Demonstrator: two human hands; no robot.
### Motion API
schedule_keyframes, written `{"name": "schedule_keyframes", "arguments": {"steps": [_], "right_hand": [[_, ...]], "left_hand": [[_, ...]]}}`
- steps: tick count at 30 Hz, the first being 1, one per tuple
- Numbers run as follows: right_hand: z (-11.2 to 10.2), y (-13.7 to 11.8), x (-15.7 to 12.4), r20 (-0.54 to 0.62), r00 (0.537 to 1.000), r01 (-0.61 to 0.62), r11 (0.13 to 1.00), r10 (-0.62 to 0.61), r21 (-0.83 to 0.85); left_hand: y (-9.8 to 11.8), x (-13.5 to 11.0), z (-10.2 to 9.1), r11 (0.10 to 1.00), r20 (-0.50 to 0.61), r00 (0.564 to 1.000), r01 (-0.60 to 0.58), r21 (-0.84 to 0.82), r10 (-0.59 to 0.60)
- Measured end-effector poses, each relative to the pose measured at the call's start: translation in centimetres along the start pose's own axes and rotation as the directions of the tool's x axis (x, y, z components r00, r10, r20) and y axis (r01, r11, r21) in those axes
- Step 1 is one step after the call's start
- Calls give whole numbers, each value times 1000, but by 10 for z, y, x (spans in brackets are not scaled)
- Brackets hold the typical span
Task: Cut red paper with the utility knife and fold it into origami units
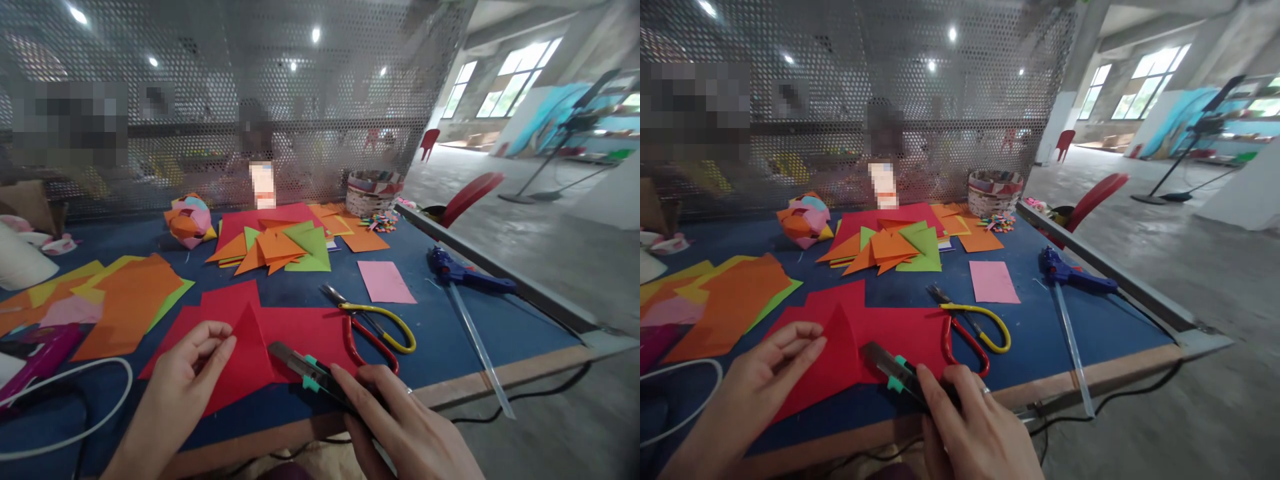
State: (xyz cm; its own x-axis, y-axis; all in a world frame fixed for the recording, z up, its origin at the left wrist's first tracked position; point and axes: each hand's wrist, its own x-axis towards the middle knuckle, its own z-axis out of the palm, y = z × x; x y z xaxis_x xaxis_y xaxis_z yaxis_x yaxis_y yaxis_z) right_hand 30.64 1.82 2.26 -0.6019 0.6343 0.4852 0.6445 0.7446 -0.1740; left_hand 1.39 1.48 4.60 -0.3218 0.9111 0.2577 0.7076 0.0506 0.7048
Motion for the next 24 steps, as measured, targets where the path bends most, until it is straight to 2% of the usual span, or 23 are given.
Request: {"name": "schedule_keyframes", "arguments": {"steps": [7, 17, 24], "right_hand": [[-2, 1, -11, 120, 993, -14, 1000, 14, 1], [-8, 1, -11, 96, 995, -1, 1000, 3, -13], [-11, 2, -16, 97, 995, 20, 999, -16, -42]], "left_hand": [[-4, -1, 2, 999, 108, 994, 28, -28, -25], [-8, -1, 1, 998, 249, 968, 20, -55, -6], [-11, 0, 3, 999, 233, 972, -42, 3, 40]]}}
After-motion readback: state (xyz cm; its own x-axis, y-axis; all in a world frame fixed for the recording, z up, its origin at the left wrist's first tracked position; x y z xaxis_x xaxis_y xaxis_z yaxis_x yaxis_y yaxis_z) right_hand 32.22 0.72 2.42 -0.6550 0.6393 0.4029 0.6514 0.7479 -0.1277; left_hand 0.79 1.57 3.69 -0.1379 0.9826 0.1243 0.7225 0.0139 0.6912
